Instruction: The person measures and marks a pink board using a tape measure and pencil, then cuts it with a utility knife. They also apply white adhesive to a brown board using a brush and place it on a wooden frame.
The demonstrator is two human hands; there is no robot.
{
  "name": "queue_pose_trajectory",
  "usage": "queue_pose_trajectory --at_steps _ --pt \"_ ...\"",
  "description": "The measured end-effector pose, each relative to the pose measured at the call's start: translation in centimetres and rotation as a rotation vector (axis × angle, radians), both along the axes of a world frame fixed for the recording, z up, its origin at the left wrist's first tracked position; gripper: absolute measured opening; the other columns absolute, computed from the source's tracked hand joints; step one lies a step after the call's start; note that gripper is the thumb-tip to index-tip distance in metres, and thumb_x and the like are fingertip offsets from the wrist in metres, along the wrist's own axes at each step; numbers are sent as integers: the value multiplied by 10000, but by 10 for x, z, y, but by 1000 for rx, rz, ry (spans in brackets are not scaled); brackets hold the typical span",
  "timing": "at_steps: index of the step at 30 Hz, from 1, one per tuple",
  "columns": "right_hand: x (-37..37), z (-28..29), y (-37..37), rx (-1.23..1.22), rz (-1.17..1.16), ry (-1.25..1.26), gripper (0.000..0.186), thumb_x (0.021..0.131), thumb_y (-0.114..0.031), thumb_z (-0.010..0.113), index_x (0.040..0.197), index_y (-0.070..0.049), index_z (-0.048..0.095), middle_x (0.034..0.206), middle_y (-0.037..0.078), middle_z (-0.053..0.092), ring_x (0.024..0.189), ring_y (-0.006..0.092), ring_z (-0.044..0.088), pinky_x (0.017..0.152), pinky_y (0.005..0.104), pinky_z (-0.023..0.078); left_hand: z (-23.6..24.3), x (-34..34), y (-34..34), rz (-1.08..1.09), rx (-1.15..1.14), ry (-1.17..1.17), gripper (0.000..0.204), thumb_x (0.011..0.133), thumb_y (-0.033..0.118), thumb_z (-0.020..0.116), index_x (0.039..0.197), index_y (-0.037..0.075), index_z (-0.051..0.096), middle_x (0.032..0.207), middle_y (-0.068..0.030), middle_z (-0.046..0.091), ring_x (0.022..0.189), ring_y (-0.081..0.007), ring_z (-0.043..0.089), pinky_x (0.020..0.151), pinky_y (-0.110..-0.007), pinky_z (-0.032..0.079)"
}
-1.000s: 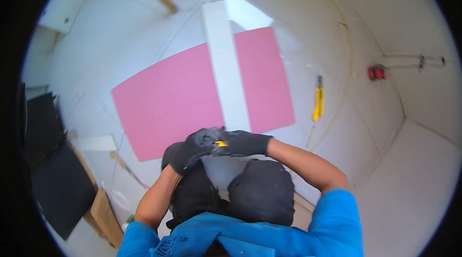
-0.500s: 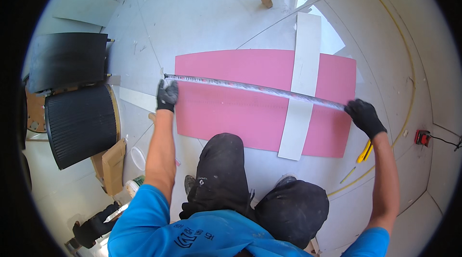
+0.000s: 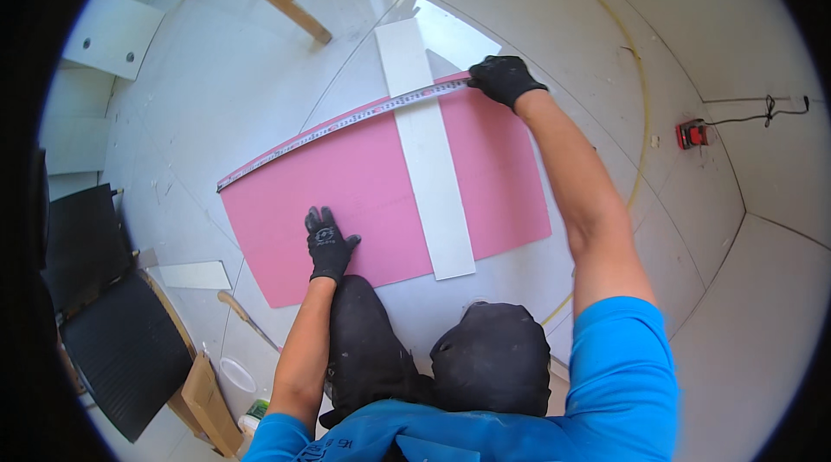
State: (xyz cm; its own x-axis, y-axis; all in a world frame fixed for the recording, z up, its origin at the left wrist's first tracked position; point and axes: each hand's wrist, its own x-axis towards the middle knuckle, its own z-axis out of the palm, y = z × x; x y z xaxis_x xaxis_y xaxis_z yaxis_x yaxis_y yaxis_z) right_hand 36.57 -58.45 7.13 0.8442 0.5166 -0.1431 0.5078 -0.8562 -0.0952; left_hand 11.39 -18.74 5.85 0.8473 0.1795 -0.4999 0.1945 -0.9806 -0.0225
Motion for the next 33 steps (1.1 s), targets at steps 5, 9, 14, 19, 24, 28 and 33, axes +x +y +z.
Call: queue_pose_trajectory --at_steps 5,9,14,19,24,28,33 --pt "-4 -4 17 -90 -165 77 260 909 -390 532 947 -172 668 945 79 670 942 240 654 768 406 531 -15 4 -12 -96 -99 -260 989 730 507 753 1439 -18 306 1481 -276 296 1396 -439 237 1123 -514 227" --pt "-6 0 15 -26 -241 143 282 924 -398 513 986 -174 673 1008 101 653 989 251 643 810 398 525 -14 44 -99 -66 -347 -480 1068 701 572 753 1435 -47 283 1466 -293 301 1397 -443 228 1132 -513 214" --pt "-10 -15 16 63 -273 55 266 907 -393 551 932 -149 656 965 114 647 935 281 649 781 420 523 -5 91 -182 71 -318 -401 1222 640 684 738 1464 -48 211 1495 -306 247 1415 -442 191 1141 -516 191" --pt "-13 -16 14 86 -295 38 293 912 -419 537 964 -163 669 1005 122 638 963 276 652 783 418 531 -10 108 -211 103 -193 -337 1216 681 666 710 1489 -42 142 1538 -273 170 1455 -405 91 1169 -496 89" --pt "-15 -14 15 121 -320 72 273 901 -394 558 942 -149 670 979 120 643 944 283 649 783 428 518 -31 105 -200 180 -176 -425 1111 687 597 736 1471 -11 236 1529 -209 245 1425 -388 194 1126 -502 204" --pt "-16 -11 9 122 -329 103 285 904 -399 552 946 -141 666 976 120 644 959 283 638 799 431 507 -7 110 -195 281 -151 -328 1003 681 530 761 1435 32 328 1487 -180 325 1354 -375 317 1051 -506 318" --pt "-15 -12 9 170 -318 98 316 907 -422 541 948 -133 660 979 119 642 982 283 626 818 428 499 -3 111 -187 385 -110 -412 952 608 468 842 1353 72 402 1358 -146 414 1269 -350 393 970 -514 422"
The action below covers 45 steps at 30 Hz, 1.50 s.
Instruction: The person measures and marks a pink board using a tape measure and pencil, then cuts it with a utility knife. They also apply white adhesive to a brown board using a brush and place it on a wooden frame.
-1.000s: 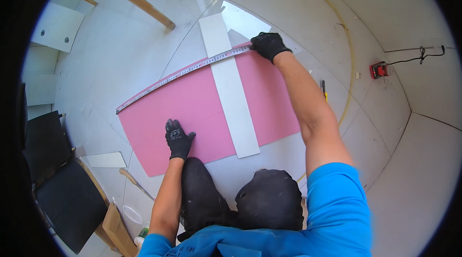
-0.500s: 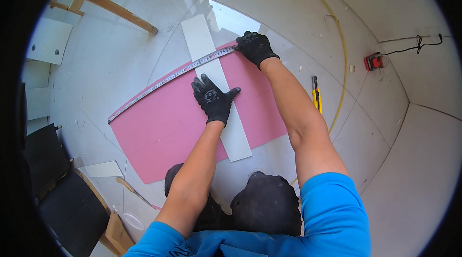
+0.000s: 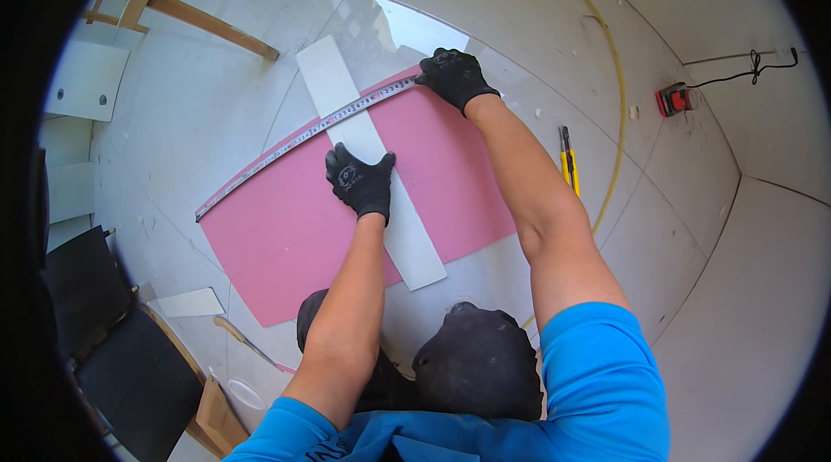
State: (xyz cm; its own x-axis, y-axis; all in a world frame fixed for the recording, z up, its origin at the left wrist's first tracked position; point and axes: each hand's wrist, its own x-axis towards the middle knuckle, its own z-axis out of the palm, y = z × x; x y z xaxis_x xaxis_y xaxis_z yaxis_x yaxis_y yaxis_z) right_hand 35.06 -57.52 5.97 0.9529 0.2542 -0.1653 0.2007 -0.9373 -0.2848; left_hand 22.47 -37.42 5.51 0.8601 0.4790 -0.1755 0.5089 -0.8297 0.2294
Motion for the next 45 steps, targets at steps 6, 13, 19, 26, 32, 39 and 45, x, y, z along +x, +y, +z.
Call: queue_pose_trajectory --at_steps 6,13,19,26,32,39,45 --pt "7 -8 -9 68 101 -11 242 904 -348 567 977 -138 662 947 105 623 953 276 622 817 411 506 -1 2 3 -83 47 69 962 639 490 819 1385 68 383 1411 -179 387 1295 -383 369 1001 -511 400" --pt "5 39 24 184 388 -218 191 834 -144 643 1024 -125 647 932 74 615 923 250 608 797 340 520 2 3 8 -109 14 124 1001 671 508 792 1435 60 327 1445 -218 357 1336 -399 329 1017 -528 371" --pt "-36 16 -20 201 532 -422 366 677 -93 683 1035 -145 628 1033 68 615 921 263 611 739 377 537 11 7 6 -114 -25 165 987 654 506 801 1410 59 351 1405 -211 392 1317 -389 349 1012 -512 378" --pt "-233 -2 -76 589 -39 -121 148 829 -86 573 967 -44 604 795 104 593 692 230 633 649 335 509 10 7 3 -118 -15 145 985 643 489 808 1400 59 348 1399 -198 381 1284 -377 376 989 -506 398" --pt "-392 -9 -72 565 -828 208 204 957 -190 520 1040 -31 618 931 135 630 818 262 639 682 361 502 13 6 1 -133 -14 116 976 629 477 819 1376 44 364 1377 -193 384 1263 -376 387 972 -508 412" --pt "-425 17 -48 38 -812 213 294 882 -322 642 958 -49 563 899 126 584 864 309 590 750 447 456 14 5 2 -106 -41 92 996 597 462 842 1368 40 372 1334 -180 405 1247 -376 397 949 -517 428" --pt "-411 24 -17 343 -697 -109 309 819 -186 713 1070 -31 619 1061 158 614 953 332 604 842 419 496 -17 6 12 -249 -18 48 1097 599 544 821 1435 34 327 1460 -222 338 1368 -421 284 1086 -529 315"
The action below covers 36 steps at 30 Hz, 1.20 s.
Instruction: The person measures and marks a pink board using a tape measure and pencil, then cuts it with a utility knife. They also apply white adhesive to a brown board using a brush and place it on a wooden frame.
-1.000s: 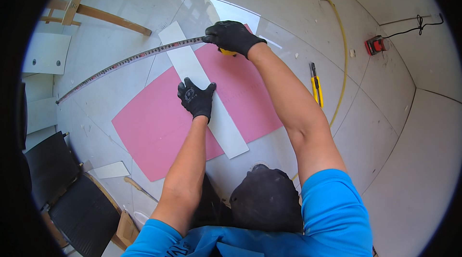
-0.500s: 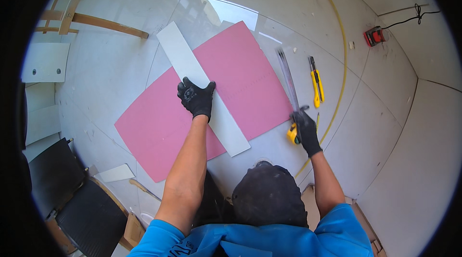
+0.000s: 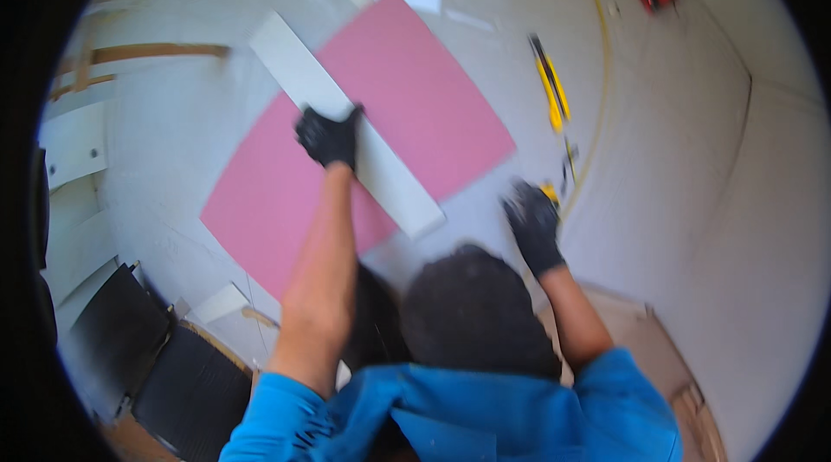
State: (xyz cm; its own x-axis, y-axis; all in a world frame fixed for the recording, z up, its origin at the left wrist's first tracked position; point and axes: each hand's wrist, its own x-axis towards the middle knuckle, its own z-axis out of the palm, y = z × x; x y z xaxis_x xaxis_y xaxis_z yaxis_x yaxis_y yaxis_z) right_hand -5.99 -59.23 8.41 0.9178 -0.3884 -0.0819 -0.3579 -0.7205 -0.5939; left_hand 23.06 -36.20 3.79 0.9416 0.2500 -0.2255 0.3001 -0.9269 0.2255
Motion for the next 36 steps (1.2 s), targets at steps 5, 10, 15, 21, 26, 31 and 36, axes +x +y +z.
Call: queue_pose_trajectory --at_steps 5,10,15,21,26,31,36 --pt "19 -35 69 391 298 395 412 820 -379 694 1069 -60 614 952 121 652 929 275 636 754 379 498 32 10 -12 60 58 -10 904 559 523 855 1215 33 472 1215 -181 461 1152 -378 462 865 -500 502" --pt "36 -29 95 849 -197 582 432 864 -475 652 949 -54 609 691 67 617 656 180 611 621 330 476 32 14 -13 93 36 57 916 562 523 858 1243 47 472 1226 -180 453 1154 -360 462 860 -485 509" --pt "37 -29 94 859 -273 514 438 856 -460 667 894 -26 613 708 50 616 630 123 578 622 308 481 33 15 -13 91 72 57 913 555 532 857 1236 52 484 1220 -177 460 1145 -356 472 846 -480 512" --pt "36 -34 93 839 -257 539 376 884 -405 660 885 -32 607 679 43 603 611 107 574 596 292 477 35 15 -14 104 59 74 899 550 545 856 1212 55 495 1201 -173 474 1141 -353 481 855 -483 507" --pt "31 -40 95 851 -257 418 353 902 -411 635 846 -68 571 608 41 587 570 155 585 557 342 459 31 15 -13 76 91 49 917 550 571 848 1216 53 487 1192 -175 480 1146 -357 488 847 -488 510" --pt "21 -57 95 540 -20 278 306 906 -384 634 834 -93 571 612 37 598 552 151 592 546 333 468 13 14 4 12 115 28 948 535 585 848 1221 48 474 1226 -193 468 1158 -359 485 871 -504 491" --pt "32 -38 94 779 -221 473 289 914 -346 637 809 -88 560 612 36 597 535 138 580 533 325 466 43 16 -14 95 40 72 1129 561 583 837 1394 5 341 1380 -217 387 1289 -380 371 986 -531 387"
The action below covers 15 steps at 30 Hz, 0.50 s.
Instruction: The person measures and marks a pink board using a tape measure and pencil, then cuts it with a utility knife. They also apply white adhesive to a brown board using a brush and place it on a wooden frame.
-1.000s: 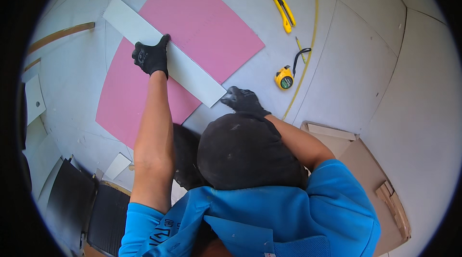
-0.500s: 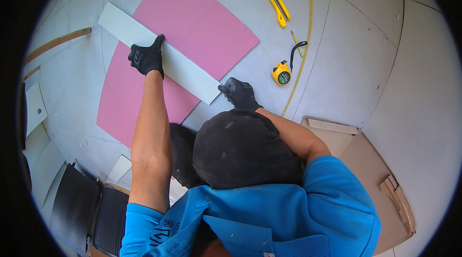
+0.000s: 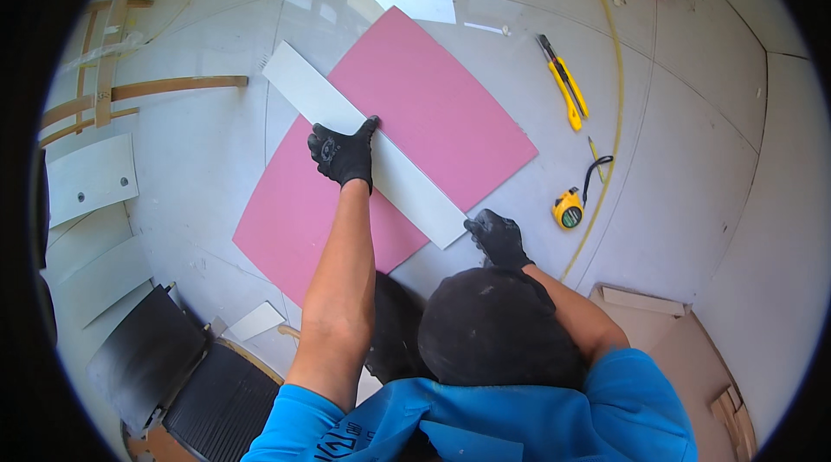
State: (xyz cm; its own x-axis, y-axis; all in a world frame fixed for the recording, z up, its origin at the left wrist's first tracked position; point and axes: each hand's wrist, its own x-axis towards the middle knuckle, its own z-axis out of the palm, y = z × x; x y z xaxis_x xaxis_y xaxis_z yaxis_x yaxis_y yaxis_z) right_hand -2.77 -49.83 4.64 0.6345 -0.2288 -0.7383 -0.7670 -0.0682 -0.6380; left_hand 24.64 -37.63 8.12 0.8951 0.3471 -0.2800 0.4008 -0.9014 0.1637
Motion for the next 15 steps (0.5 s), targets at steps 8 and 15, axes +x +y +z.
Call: queue_pose_trajectory --at_steps 8,15 --pt "2 2 0 109 -82 33 328 911 -353 651 812 -58 548 615 26 566 548 106 545 534 300 456 -19 13 13 1 -38 -28 1153 581 545 837 1441 14 281 1389 -224 372 1303 -381 348 991 -522 387" --pt "6 7 -1 125 -58 72 338 907 -380 647 846 -57 568 635 25 581 573 104 566 553 296 470 -14 14 8 -38 22 -9 1062 621 482 827 1449 75 303 1375 -248 359 1284 -395 356 961 -534 402"
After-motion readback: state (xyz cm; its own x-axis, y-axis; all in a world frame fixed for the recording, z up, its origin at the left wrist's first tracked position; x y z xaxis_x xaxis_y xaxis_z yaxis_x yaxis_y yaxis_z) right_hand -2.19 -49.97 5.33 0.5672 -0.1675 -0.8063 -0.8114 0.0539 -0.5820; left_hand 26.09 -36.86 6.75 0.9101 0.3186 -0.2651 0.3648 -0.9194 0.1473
